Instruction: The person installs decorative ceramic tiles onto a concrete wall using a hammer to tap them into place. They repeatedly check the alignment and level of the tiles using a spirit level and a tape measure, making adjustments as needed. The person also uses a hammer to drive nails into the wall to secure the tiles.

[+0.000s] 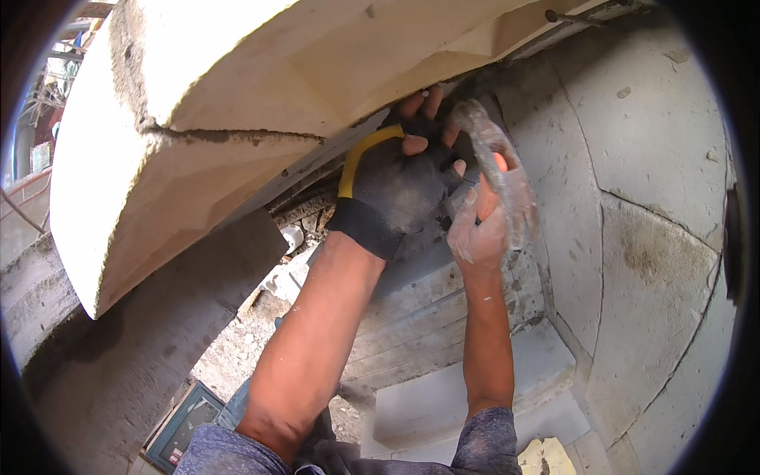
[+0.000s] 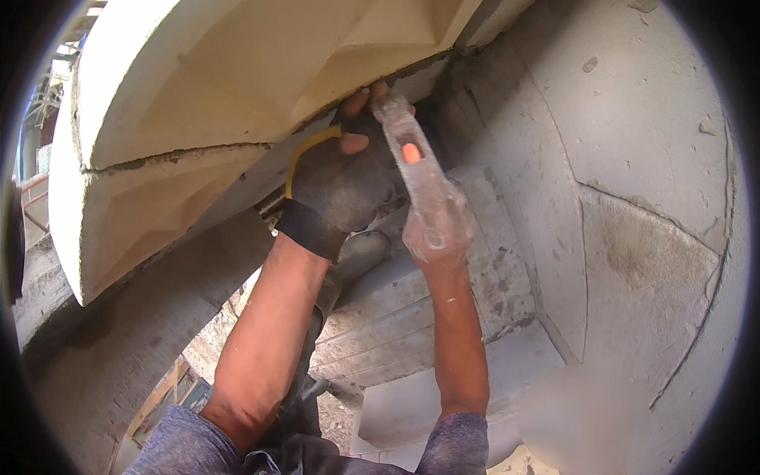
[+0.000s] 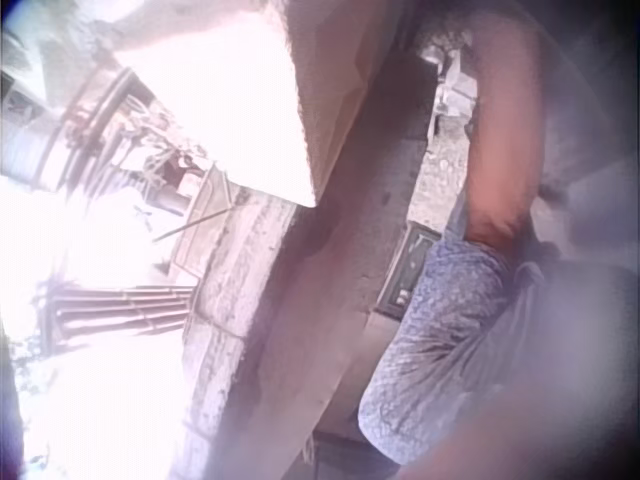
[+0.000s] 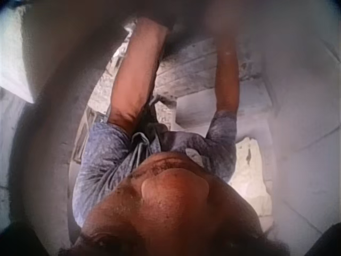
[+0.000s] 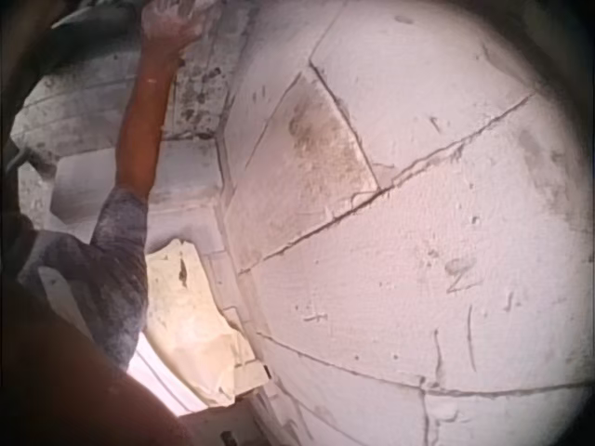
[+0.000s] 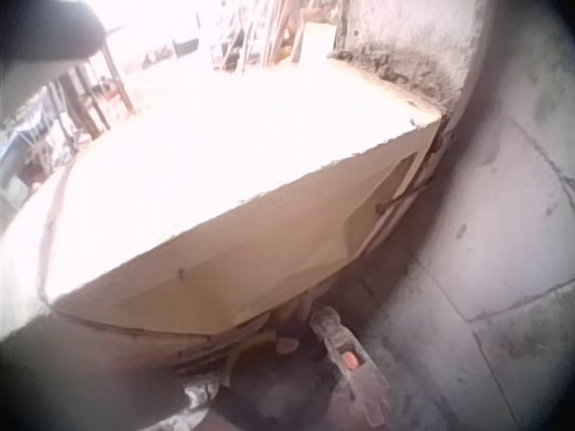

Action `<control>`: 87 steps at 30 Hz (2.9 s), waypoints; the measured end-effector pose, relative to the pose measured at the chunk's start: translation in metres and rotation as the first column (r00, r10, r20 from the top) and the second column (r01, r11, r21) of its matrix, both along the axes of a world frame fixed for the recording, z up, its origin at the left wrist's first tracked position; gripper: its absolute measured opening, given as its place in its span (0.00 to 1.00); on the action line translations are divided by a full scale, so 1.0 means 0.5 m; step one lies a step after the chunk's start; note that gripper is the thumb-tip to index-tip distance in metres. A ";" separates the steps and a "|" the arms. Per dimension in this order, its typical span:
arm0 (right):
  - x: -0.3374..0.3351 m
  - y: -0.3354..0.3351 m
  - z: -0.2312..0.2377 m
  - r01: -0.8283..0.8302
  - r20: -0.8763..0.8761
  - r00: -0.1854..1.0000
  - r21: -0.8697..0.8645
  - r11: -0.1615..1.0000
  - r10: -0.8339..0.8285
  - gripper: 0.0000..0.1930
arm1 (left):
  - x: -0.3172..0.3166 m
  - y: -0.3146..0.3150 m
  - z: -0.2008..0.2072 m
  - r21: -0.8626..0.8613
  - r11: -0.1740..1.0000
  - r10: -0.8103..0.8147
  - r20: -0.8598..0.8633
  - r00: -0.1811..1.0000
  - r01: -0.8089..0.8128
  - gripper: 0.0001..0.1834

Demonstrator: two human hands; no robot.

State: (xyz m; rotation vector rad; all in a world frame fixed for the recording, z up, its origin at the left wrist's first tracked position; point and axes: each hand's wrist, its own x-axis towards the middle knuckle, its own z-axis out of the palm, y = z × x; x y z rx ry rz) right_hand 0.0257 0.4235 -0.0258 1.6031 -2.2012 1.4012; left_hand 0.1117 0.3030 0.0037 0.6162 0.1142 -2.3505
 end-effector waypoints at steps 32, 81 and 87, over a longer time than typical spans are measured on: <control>1.086 0.840 0.073 -0.089 0.593 -0.125 0.791 0.605 -0.795 0.18 | 0.975 0.428 0.405 -0.044 -0.332 0.555 0.799 0.232 0.942 0.30; 1.190 -0.793 0.434 0.504 0.547 0.258 0.628 0.594 -0.797 0.18 | 1.303 -1.258 0.314 -0.182 -0.310 -0.073 0.983 0.167 0.933 0.18; 0.894 -0.890 0.334 0.309 0.715 -0.259 0.698 0.646 -0.649 0.16 | 1.004 -1.281 0.428 -0.288 -0.279 -0.182 0.952 0.244 0.916 0.19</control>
